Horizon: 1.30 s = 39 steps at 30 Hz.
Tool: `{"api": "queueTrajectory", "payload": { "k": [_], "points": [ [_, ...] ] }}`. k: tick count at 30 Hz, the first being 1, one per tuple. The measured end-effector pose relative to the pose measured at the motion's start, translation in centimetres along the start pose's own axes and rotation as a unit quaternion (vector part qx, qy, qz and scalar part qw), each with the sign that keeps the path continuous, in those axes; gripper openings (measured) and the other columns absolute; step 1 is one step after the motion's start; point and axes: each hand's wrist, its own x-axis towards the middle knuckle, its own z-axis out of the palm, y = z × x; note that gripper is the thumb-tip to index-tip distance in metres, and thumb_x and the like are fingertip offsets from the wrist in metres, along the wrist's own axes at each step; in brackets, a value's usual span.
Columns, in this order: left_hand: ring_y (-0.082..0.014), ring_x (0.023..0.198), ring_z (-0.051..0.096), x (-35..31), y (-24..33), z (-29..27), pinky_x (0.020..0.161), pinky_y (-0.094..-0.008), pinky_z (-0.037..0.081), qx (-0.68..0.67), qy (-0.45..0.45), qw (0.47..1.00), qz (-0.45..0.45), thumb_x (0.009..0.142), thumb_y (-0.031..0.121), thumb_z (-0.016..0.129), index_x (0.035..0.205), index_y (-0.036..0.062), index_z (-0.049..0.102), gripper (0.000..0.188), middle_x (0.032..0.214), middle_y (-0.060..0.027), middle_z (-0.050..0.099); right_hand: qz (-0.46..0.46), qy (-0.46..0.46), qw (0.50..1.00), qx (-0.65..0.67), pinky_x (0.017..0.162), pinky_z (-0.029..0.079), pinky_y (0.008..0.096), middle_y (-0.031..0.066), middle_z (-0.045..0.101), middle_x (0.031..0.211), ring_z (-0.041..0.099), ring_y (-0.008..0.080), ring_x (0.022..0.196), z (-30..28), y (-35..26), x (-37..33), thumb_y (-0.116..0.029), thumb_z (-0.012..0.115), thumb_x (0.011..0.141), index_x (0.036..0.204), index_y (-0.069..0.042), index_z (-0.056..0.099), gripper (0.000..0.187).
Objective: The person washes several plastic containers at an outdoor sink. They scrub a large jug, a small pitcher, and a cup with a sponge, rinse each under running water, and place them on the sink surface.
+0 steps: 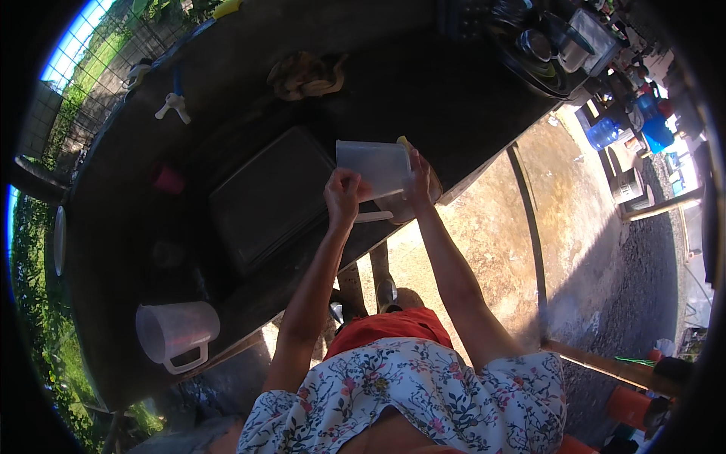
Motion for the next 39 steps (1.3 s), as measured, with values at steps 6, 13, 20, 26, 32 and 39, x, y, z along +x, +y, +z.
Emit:
{"api": "queueTrajectory", "payload": {
  "k": [6,13,20,26,32,39],
  "points": [
    [-0.0143,0.06,0.062,0.7,-0.3,0.6,0.057,-0.0264,0.05,0.053,0.025,0.998,-0.033,0.084,0.009,0.057,0.083,0.0001,0.056,0.009,0.068,-0.0077,0.061,-0.327,-0.045,0.869,-0.369,0.085,0.045,0.0341,0.0132,0.064,0.102,0.06,0.0291,0.096,3.9,-2.9,-0.8,-0.013,0.051,0.087,0.106,0.0,0.061,0.025],
    [-0.0189,0.069,0.066,1.4,-0.1,2.6,0.064,-0.0307,0.05,0.075,-0.128,0.986,0.072,0.083,0.012,0.056,0.086,0.0019,0.059,0.011,0.071,-0.0098,0.065,-0.071,-0.158,0.898,-0.405,0.089,0.043,0.0379,0.0176,0.063,0.104,0.056,0.0322,0.105,4.3,-6.9,0.9,-0.01,0.048,0.087,0.102,0.0,0.063,0.023],
    [-0.022,0.067,0.065,2.4,0.9,2.2,0.063,-0.0322,0.049,0.181,-0.254,0.944,0.111,0.083,0.011,0.055,0.086,0.0032,0.06,0.009,0.07,-0.0121,0.064,-0.308,-0.127,0.874,-0.355,0.081,0.048,0.0345,0.0173,0.063,0.104,0.062,0.0303,0.095,3.5,-5.7,1.1,-0.011,0.047,0.089,0.109,0.001,0.06,0.026],
    [-0.0192,0.068,0.064,3.3,1.4,1.4,0.063,-0.0311,0.048,0.271,-0.329,0.886,0.181,0.082,0.004,0.055,0.084,0.0006,0.058,0.005,0.07,-0.0104,0.063,-0.362,-0.156,0.829,-0.397,0.082,0.047,0.0324,0.0151,0.063,0.103,0.061,0.0261,0.096,3.4,-5.6,1.2,-0.013,0.046,0.091,0.107,0.001,0.06,0.026],
    [-0.027,0.072,0.064,1.9,3.7,0.9,0.066,-0.0351,0.049,0.226,-0.42,0.845,0.242,0.08,0.003,0.057,0.084,0.0012,0.059,0.004,0.074,-0.0137,0.064,0.085,-0.187,0.978,-0.029,0.073,0.048,0.0288,0.007,0.063,0.085,0.058,0.0122,0.08,1.7,-5.4,4.3,-0.017,0.051,0.09,0.099,-0.001,0.062,0.022],
    [-0.0255,0.091,0.061,2.2,3.7,1.0,0.078,-0.0367,0.047,0.323,-0.413,0.829,0.192,0.078,0.005,0.062,0.109,0.004,0.053,0.032,0.102,-0.0159,0.061,-0.045,-0.093,0.903,-0.417,0.074,0.049,0.032,0.0117,0.064,0.093,0.062,0.0243,0.087,3.5,-8.5,3.2,-0.007,0.063,0.074,0.098,-0.003,0.061,0.025]
  ]
}}
